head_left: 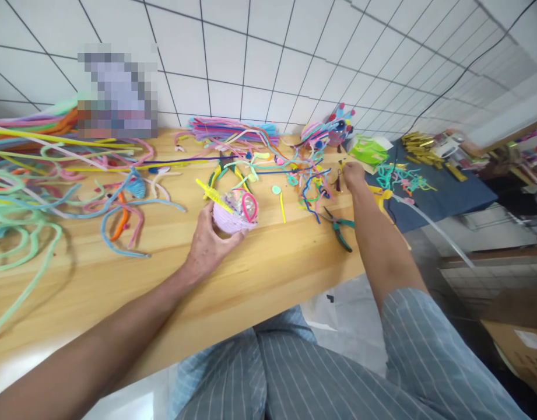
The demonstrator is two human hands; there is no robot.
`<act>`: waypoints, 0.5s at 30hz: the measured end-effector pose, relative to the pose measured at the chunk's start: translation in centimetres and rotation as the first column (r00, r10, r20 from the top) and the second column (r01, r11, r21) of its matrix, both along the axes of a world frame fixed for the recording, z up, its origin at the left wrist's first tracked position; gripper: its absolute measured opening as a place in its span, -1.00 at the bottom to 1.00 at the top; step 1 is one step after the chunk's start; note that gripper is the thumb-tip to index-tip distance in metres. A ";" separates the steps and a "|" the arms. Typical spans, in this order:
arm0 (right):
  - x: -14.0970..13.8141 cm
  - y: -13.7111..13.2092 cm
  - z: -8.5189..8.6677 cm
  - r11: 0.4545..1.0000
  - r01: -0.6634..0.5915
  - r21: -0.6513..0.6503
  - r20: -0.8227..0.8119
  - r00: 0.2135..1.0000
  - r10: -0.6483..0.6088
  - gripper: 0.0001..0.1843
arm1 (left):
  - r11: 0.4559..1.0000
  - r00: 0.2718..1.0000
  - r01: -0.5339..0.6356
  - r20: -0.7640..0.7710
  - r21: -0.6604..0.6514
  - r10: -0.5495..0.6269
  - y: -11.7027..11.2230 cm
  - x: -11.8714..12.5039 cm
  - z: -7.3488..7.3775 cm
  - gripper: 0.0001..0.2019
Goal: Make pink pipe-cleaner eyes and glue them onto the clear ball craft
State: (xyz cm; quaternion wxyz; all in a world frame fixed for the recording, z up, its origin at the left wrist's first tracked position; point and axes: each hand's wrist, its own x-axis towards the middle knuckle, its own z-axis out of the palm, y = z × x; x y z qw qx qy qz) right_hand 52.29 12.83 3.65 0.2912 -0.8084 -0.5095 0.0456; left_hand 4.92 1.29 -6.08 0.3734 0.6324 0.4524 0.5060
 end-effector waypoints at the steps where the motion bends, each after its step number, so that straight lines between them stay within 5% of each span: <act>1: -0.3 0.2 0.3 0.999 0.041 -0.009 -0.006 0.999 -0.041 -0.53 | 1.000 1.000 0.001 0.009 -0.029 0.000 -0.1 0.0 0.2 -0.15; 4: -2.8 0.4 1.3 0.998 0.065 -0.005 -0.066 0.996 -0.065 -0.65 | 0.996 0.999 0.015 0.036 -0.088 -0.012 -0.2 0.1 0.9 -0.19; 8: -9.6 -2.1 2.2 0.980 -0.189 0.067 -0.217 0.956 0.200 -0.69 | 0.994 0.993 0.085 0.092 -0.062 -0.079 0.0 0.0 1.5 -0.21; 11: -15.7 -5.5 2.1 0.840 -0.515 0.172 -0.520 0.676 0.521 -0.52 | 0.994 0.991 0.105 0.081 -0.024 -0.103 0.0 -0.3 1.7 -0.21; 15: -21.8 -8.9 1.6 0.733 -0.665 0.142 -0.820 0.336 0.464 -0.27 | 0.986 0.979 0.169 0.112 0.000 -0.168 0.1 -0.4 1.9 -0.24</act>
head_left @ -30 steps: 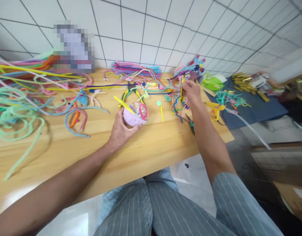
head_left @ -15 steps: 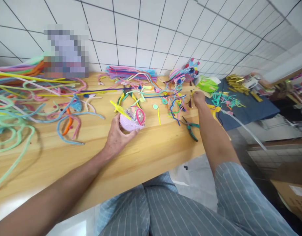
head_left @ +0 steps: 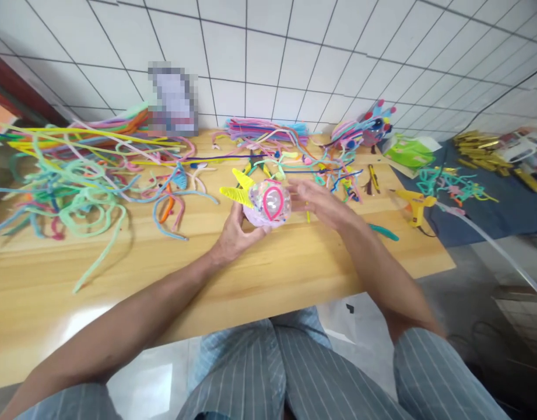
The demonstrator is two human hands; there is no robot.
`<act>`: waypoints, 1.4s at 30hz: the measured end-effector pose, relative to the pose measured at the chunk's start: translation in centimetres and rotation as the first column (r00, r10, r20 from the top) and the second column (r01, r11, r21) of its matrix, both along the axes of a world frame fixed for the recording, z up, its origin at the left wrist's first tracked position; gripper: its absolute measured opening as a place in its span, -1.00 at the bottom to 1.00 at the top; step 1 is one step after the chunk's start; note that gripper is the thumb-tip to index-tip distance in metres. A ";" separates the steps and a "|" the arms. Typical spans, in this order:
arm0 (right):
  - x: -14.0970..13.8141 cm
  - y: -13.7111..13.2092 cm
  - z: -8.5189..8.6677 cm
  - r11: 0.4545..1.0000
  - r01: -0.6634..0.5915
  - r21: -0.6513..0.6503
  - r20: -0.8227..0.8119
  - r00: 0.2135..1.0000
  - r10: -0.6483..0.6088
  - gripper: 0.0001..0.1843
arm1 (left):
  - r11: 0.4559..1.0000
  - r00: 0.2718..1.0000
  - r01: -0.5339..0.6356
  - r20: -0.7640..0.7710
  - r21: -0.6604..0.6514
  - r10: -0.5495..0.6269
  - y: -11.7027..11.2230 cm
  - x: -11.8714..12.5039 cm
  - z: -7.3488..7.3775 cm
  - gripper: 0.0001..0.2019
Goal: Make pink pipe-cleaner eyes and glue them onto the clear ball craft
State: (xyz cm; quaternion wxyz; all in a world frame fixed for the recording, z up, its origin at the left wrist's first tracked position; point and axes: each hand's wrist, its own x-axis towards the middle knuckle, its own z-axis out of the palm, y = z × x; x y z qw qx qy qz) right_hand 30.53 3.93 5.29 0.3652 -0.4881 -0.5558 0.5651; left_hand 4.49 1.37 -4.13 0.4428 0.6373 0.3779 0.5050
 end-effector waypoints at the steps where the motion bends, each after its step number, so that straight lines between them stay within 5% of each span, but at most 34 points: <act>1: -0.9 -0.4 -0.2 0.998 -0.048 -0.047 -0.059 0.997 0.045 -0.21 | 1.000 1.000 0.018 0.017 0.001 -0.018 0.1 0.0 0.1 -0.23; 6: -3.3 -0.9 -1.2 0.998 -0.032 -0.058 -0.185 0.983 0.021 -0.14 | 0.996 0.991 0.088 0.106 -0.026 -0.085 0.7 0.2 0.3 -0.09; 17: -4.8 -0.7 -5.6 0.979 0.116 0.169 -0.114 0.989 -0.097 0.17 | 0.984 0.973 0.121 0.210 -0.129 -0.092 1.5 0.7 0.5 -0.08; 25: -3.9 -0.9 -5.9 0.972 0.140 0.188 -0.219 0.971 -0.097 -0.05 | 0.968 0.927 0.242 0.312 -0.071 -0.209 2.1 0.2 -1.0 -0.22; 33: -4.3 -0.6 -7.1 0.961 0.222 0.164 -0.212 0.960 -0.185 -0.04 | 0.959 0.918 0.278 0.310 -0.058 -0.248 2.1 0.4 -1.5 -0.22; 37: -3.9 -0.4 -7.3 0.931 0.280 0.232 -0.206 0.950 -0.235 -0.07 | 0.996 0.958 0.091 0.271 0.016 -0.092 1.6 0.0 -1.1 -0.22; 40: -3.3 -0.1 -7.5 0.898 0.320 0.302 -0.172 0.945 -0.279 -0.07 | 0.992 0.970 -0.120 0.217 0.045 0.107 1.0 -0.6 -0.3 -0.55; 42: -3.1 0.1 -7.6 0.884 0.341 0.319 -0.156 0.939 -0.306 -0.06 | 0.990 0.973 -0.140 0.189 0.013 0.135 0.6 -0.7 0.3 -0.68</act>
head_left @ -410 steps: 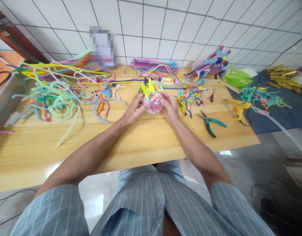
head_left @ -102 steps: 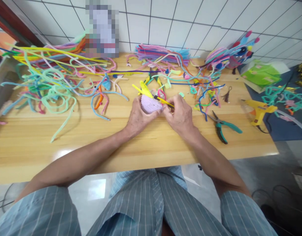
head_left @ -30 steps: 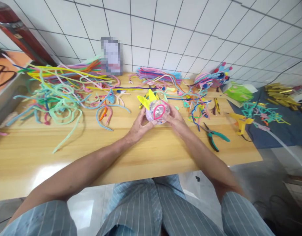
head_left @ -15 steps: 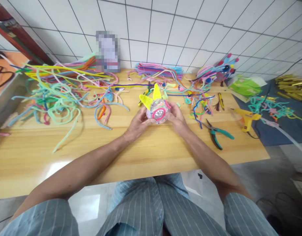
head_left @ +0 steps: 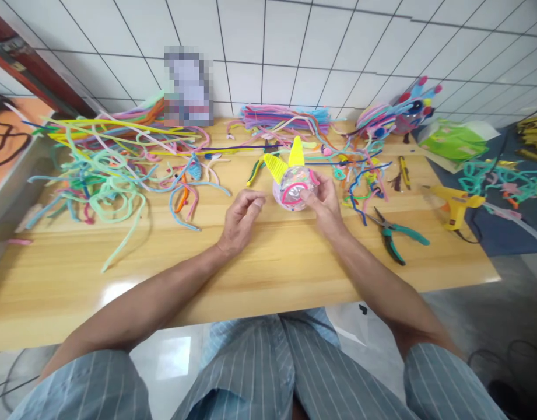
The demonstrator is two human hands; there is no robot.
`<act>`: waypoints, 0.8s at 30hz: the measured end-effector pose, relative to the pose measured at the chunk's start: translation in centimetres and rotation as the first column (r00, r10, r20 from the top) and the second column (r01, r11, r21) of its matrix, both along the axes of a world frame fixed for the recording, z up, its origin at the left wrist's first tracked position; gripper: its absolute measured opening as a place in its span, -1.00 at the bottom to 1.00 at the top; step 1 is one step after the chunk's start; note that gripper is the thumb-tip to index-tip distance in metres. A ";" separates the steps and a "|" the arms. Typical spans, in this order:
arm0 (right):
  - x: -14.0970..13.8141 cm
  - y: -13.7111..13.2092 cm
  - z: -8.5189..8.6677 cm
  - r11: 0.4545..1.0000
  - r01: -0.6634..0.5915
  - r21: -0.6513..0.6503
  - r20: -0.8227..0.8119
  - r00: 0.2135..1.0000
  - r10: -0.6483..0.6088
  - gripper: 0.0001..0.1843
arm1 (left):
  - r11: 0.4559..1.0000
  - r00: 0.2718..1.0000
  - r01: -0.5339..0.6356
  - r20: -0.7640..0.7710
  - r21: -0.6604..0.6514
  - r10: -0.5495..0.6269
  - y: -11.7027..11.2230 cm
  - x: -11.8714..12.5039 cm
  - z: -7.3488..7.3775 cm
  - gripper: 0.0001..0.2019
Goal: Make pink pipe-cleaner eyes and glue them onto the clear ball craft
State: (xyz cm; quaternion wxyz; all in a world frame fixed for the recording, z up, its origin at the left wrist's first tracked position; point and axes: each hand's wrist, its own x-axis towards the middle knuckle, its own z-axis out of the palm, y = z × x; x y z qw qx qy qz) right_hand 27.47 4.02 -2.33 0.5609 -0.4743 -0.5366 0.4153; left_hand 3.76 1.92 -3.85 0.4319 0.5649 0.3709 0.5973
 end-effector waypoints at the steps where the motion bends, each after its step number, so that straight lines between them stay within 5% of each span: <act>1: 0.1 0.1 -0.1 1.000 0.012 0.000 0.003 1.000 -0.012 -0.05 | 0.999 1.000 0.020 0.000 -0.033 -0.020 -0.2 0.0 0.3 -0.67; 13: -0.3 -0.6 0.7 1.000 0.010 -0.015 0.014 1.000 -0.010 0.00 | 0.951 0.963 0.246 0.159 -0.188 -0.218 -0.2 0.6 1.6 -0.53; 24: -0.4 -0.9 0.9 1.000 0.000 -0.025 0.046 0.999 0.001 0.03 | 0.916 0.938 0.322 0.213 -0.241 -0.274 -0.3 0.7 1.5 -0.55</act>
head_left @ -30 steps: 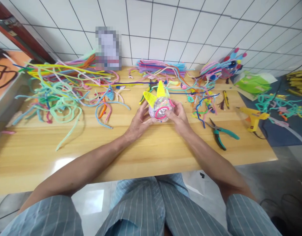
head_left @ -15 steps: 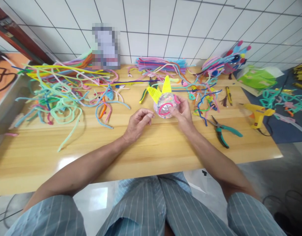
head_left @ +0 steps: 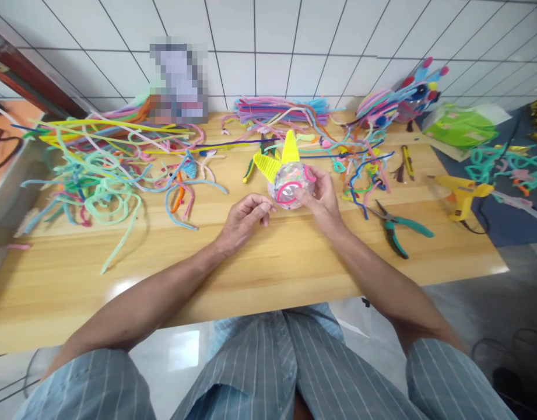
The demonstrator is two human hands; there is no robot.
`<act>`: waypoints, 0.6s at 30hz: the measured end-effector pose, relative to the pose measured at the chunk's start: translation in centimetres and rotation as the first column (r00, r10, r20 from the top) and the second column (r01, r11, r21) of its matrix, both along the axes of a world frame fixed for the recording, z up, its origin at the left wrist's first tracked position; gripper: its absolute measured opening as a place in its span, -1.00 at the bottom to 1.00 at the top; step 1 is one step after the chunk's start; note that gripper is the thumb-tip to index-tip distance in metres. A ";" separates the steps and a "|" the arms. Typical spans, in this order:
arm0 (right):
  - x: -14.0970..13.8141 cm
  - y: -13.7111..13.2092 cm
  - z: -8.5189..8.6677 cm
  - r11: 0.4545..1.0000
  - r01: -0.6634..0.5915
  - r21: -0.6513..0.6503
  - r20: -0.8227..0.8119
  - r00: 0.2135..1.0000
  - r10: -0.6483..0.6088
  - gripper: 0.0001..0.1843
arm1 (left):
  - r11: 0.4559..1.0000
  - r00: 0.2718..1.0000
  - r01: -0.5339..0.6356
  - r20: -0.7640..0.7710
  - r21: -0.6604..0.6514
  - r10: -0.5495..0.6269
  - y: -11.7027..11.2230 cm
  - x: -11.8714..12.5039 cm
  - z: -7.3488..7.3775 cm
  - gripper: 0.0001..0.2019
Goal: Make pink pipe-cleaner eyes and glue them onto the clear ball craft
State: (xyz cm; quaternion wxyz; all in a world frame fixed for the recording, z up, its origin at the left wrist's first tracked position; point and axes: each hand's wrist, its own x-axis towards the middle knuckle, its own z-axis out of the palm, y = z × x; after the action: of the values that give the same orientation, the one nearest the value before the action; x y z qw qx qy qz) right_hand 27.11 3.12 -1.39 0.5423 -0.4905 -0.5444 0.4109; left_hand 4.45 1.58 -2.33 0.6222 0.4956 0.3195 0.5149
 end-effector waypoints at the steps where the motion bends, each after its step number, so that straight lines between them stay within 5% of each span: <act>1: 0.0 0.0 -0.1 1.000 -0.005 -0.002 0.001 1.000 0.005 0.04 | 1.000 1.000 0.006 0.004 0.001 -0.006 0.0 0.0 0.0 -0.56; 11: 0.0 0.0 -0.1 1.000 0.003 0.001 -0.010 1.000 -0.003 0.02 | 0.999 0.999 0.040 -0.019 0.019 -0.040 0.0 0.0 -0.3 -0.56; 18: -0.9 -0.4 -1.5 0.998 0.047 -0.030 0.111 0.993 -0.043 0.03 | 0.999 0.998 -0.038 -0.052 0.037 0.040 0.4 0.0 -0.8 -0.53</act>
State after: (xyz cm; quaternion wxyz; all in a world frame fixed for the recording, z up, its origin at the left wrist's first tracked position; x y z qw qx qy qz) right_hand 26.25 2.74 -2.87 0.5126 -0.5334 -0.5554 0.3798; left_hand 4.43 1.98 -3.12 0.5945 0.5139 0.3361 0.5192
